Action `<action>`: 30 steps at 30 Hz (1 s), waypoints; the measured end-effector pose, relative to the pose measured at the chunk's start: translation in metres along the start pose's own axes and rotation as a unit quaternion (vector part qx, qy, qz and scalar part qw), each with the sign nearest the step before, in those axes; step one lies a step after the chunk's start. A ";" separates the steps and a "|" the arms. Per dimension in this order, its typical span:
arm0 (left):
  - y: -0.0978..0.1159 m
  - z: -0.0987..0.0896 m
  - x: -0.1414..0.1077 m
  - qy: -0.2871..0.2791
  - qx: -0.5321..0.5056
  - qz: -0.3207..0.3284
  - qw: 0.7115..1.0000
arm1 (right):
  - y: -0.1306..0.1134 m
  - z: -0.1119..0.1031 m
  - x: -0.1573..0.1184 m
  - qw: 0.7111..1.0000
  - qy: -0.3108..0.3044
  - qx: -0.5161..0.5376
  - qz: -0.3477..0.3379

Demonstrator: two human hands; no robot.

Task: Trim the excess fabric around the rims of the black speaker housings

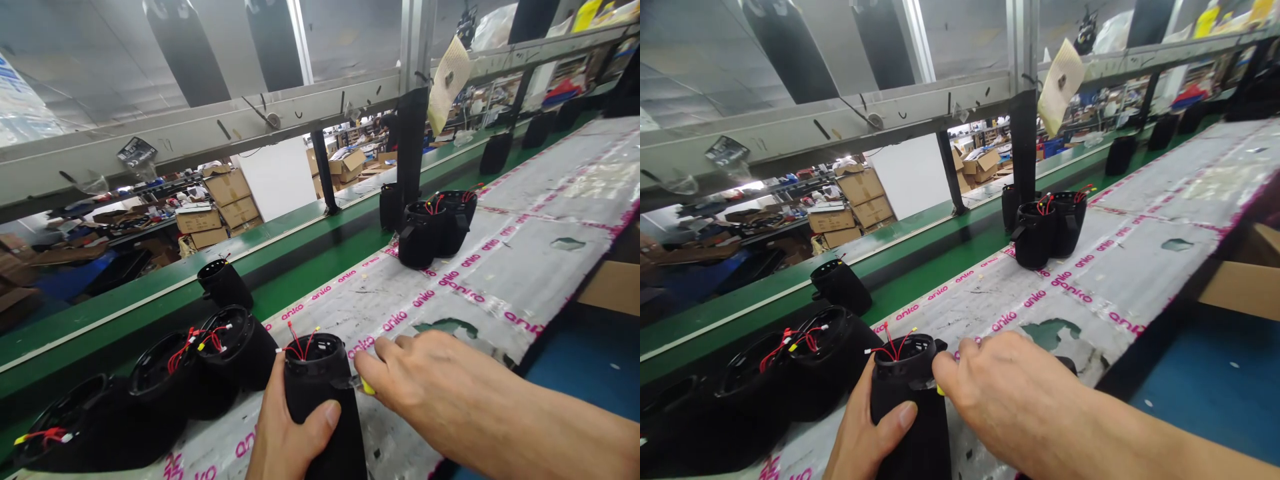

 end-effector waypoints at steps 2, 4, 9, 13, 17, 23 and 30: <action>-0.005 -0.002 0.002 0.008 0.048 0.008 0.999 | 0.003 0.002 0.000 1.000 0.000 0.001 0.001; -0.009 -0.004 0.004 0.004 0.084 0.017 0.996 | 0.005 0.004 0.001 1.000 -0.007 0.005 -0.005; -0.011 -0.005 0.006 0.012 0.072 0.010 0.997 | 0.001 0.007 0.004 1.000 0.011 0.006 0.005; -0.006 -0.004 0.008 -0.004 0.043 0.001 0.999 | -0.001 0.010 0.006 0.999 -0.005 0.006 0.035; 0.005 0.002 0.008 -0.059 -0.008 -0.004 0.998 | 0.002 0.018 0.004 0.998 -0.019 0.058 0.023; 0.010 0.009 0.005 -0.093 -0.105 -0.057 0.988 | 0.008 0.027 -0.008 0.950 0.068 0.272 0.141; 0.001 0.001 0.007 -0.068 -0.136 -0.120 0.981 | 0.004 0.039 -0.021 0.932 -0.040 0.304 0.193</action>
Point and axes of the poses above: each hand's wrist, its own x-axis towards the middle knuckle, its own z-axis out of the palm, y = z × x, the point moved 1 cm from there along x, towards the middle knuckle, and after that the axes turned 1 degree about -y, right-handed, at the moved point
